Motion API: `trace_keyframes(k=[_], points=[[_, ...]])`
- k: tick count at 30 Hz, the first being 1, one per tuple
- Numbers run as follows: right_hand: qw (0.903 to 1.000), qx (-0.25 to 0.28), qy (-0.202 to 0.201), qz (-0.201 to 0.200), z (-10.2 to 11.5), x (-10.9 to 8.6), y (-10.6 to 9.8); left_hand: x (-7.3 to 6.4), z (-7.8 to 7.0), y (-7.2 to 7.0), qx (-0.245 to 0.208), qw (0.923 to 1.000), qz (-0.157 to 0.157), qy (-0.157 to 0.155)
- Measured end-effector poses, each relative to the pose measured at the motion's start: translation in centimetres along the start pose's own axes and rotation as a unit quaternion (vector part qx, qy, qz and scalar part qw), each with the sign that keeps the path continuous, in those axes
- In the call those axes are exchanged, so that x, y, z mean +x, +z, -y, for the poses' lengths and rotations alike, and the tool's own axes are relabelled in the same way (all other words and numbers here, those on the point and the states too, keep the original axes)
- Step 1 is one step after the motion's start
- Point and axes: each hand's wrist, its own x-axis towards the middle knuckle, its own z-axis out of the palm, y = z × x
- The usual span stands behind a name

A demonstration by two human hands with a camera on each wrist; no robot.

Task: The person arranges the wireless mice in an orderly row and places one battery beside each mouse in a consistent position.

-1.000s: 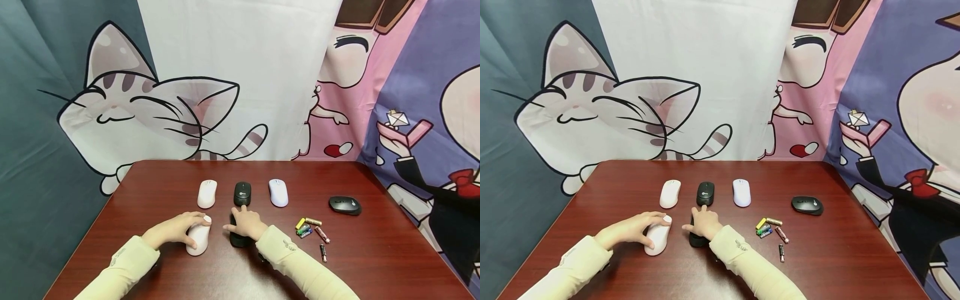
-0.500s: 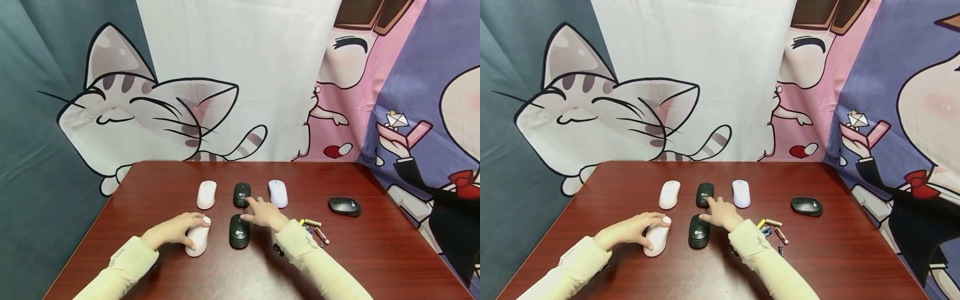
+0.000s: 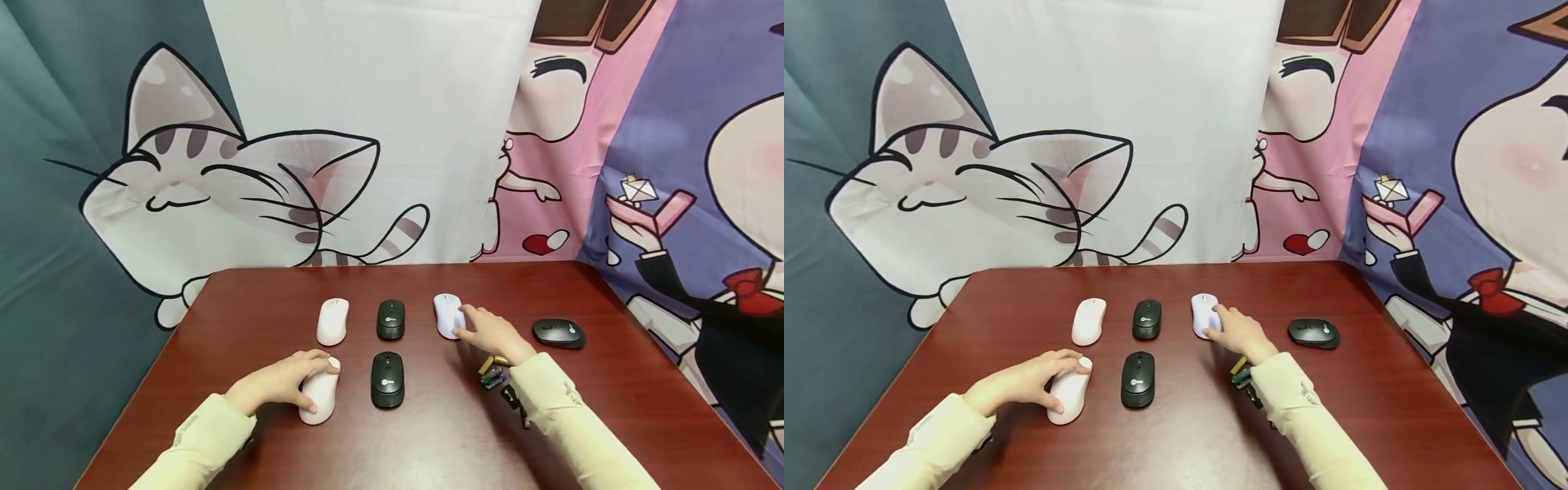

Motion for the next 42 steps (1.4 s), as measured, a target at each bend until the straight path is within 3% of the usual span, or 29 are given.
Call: trace_keyframes(k=[5,15,23,27,36,42], points=[[0.9992,-0.014,-0.019,-0.032,-3.6,0.0,-0.4,-0.6,0.0,0.1,-0.004,1.0,-0.001,-0.006],[0.9967,-0.029,-0.031,-0.07,-11.3,-0.5,-2.3,-0.1,-0.6,0.1,0.023,0.9997,-0.002,0.001],[0.9878,-0.026,-0.146,-0.046,-16.3,-0.9,-2.7,-0.5,-1.5,0.1,0.041,0.9989,0.005,-0.024],[0.9855,-0.02,-0.166,-0.028,-17.7,-1.6,-2.7,-0.5,-2.1,0.2,0.046,0.9984,0.003,-0.033],[0.9795,-0.023,-0.197,-0.035,-19.7,-2.2,-1.7,-0.5,-2.0,0.1,0.053,0.9984,-0.018,-0.01],[0.9766,-0.05,-0.208,-0.02,-19.9,-2.0,-1.9,-0.3,-2.0,0.3,0.102,0.9933,-0.053,0.013]])
